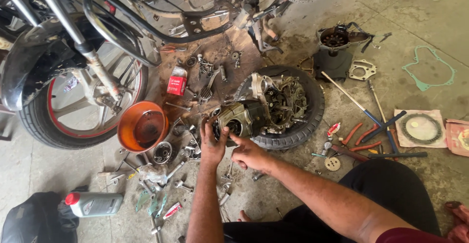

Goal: The person sits on the workshop floor fitting a metal gasket onto a motorcycle cylinder and aligning it over the piston and studs. They then pick up the cylinder assembly, position it on the engine crankcase, and press and adjust the parts together by hand.

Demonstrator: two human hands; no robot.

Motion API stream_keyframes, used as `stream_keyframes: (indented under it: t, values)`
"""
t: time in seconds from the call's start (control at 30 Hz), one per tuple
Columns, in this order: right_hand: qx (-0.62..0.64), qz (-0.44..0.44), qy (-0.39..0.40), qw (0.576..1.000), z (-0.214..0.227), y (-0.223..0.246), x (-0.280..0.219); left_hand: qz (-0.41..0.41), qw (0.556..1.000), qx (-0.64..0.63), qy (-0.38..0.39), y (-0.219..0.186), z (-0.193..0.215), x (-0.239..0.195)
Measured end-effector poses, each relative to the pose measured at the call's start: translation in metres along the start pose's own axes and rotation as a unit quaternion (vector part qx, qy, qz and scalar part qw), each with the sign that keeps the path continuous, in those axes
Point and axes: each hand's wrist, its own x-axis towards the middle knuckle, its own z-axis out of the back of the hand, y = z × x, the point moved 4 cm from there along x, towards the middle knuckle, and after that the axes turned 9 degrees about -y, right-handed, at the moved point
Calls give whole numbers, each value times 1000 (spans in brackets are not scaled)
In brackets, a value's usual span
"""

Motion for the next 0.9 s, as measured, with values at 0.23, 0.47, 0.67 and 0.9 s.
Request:
stream_keyframes:
  t: [0.23,0.47,0.67,0.9]
  values:
    - [-245,-56,-59,966,-15,66,-33,161,974,-155,-42,15,-11,17]
    - [-375,189,-145,896,-10,4,8,265,935,-202,-124,51,-51,18]
    - [-312,209,-165,912,-8,6,8,289,928,-189,-141,46,-44,17]
    - [-250,221,-168,928,-1,-4,12,221,958,-106,-146,25,-40,20]
